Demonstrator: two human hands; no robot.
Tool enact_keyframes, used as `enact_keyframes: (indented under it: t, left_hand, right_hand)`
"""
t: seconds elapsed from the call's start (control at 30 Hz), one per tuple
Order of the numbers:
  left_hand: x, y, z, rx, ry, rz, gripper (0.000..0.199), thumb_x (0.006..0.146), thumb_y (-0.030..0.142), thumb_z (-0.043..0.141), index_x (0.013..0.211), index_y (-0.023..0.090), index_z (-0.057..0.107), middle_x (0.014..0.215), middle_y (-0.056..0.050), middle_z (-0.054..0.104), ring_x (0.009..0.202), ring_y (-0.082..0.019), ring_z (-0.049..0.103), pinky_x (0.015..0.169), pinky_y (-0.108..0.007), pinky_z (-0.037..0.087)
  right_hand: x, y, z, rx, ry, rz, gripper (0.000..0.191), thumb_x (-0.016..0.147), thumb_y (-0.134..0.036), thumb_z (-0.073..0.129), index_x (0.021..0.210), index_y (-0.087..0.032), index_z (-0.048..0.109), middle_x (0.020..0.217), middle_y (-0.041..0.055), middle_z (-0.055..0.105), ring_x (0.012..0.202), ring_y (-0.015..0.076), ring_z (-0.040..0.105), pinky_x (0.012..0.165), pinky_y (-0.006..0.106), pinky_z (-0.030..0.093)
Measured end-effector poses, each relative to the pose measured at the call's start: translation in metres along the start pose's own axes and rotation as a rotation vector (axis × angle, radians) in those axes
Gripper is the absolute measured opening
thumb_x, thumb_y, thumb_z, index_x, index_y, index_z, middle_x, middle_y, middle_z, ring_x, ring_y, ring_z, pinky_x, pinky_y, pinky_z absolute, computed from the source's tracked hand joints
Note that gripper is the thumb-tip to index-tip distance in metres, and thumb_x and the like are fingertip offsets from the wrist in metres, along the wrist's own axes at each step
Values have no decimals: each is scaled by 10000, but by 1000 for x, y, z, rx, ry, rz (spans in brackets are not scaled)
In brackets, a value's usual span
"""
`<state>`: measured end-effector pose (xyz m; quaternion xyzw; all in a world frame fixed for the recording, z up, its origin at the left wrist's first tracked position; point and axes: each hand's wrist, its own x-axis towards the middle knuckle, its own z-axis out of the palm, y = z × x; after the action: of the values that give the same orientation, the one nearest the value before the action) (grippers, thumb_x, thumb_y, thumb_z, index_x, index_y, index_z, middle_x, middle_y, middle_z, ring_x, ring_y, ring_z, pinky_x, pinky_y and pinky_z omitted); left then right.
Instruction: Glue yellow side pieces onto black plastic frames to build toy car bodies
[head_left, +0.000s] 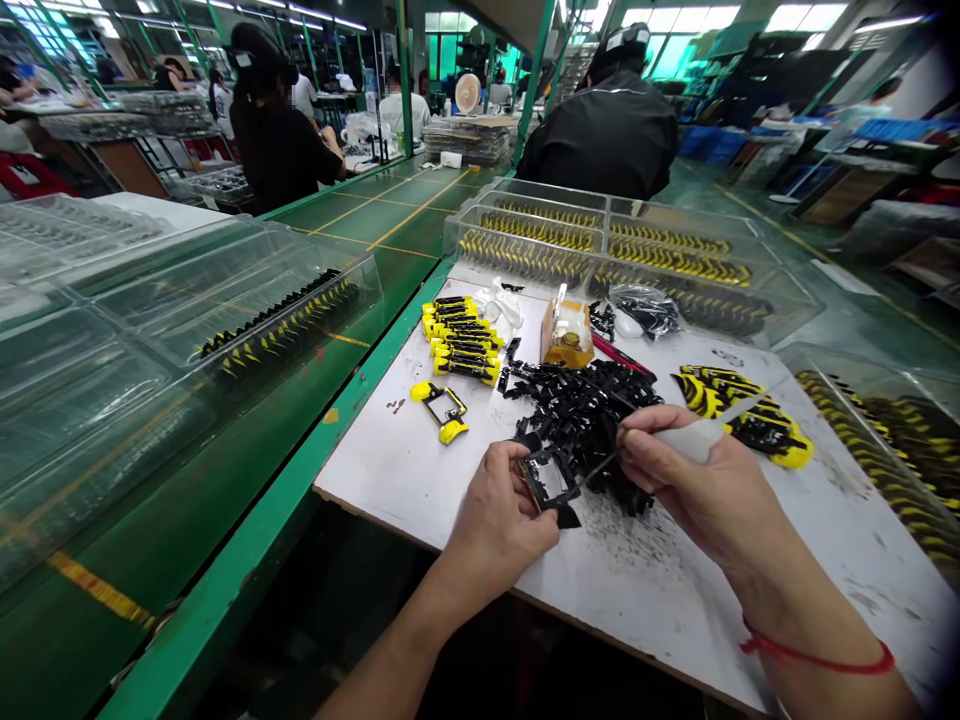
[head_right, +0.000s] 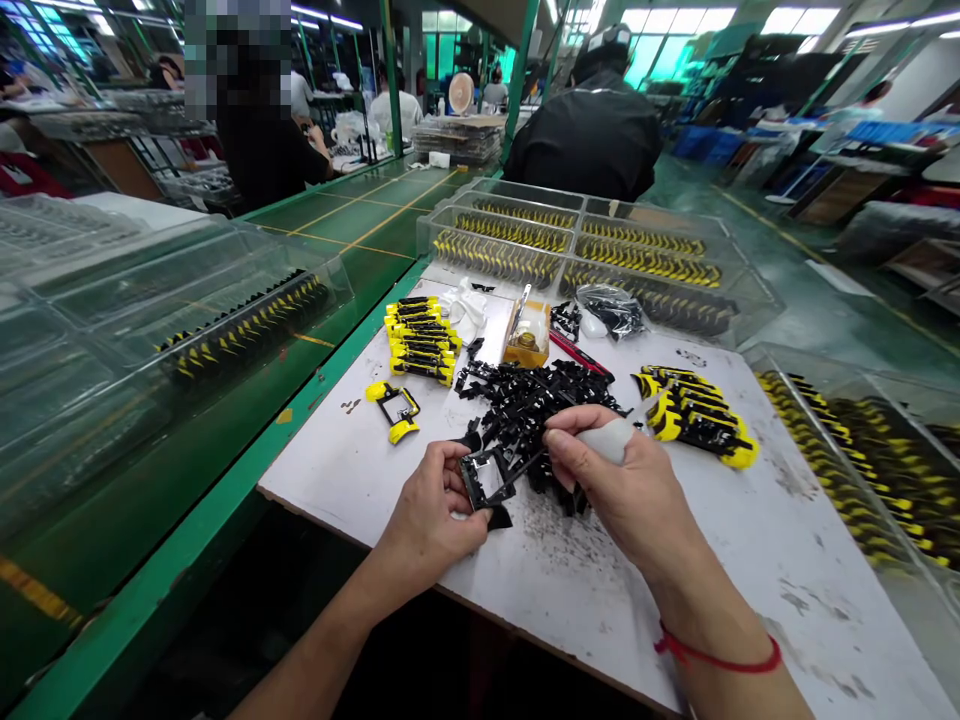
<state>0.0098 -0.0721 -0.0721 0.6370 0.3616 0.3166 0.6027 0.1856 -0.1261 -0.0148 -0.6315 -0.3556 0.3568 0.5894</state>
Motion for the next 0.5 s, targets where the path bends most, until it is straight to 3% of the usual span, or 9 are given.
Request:
enact_keyframes:
  t: [0.3,0.4,0.5]
  left_hand:
    - [1,-2,-1,-26,-6,-38,546,602,100,652,1088,213,429,817,22,574,643,-106,609,547,-185,526]
    - [2,-2,-1,-38,3,-36,546,605,102,651,1088,215,424,828,19,583,659,-112,612,551,-185,526]
    - [1,-2,1,-10,14,-30,548,606,93,639,1097,212,425,837,10,580,665,-116,606,566,-197,528]
  right_hand:
    - [16,-8,-11,478,230,117,198,647,-199,782,779,-233,639,770,-1,543,599,88,466,394,155,407]
    - [18,-10,-12,423,265,79,180,664,-213,779,782,-239,644,779,-7,532,610,86,473,404,157,411]
    - [19,-16,-14,229,326,-59,177,675,-262,774,795,-251,644,774,-5,525,637,108,491,434,191,417]
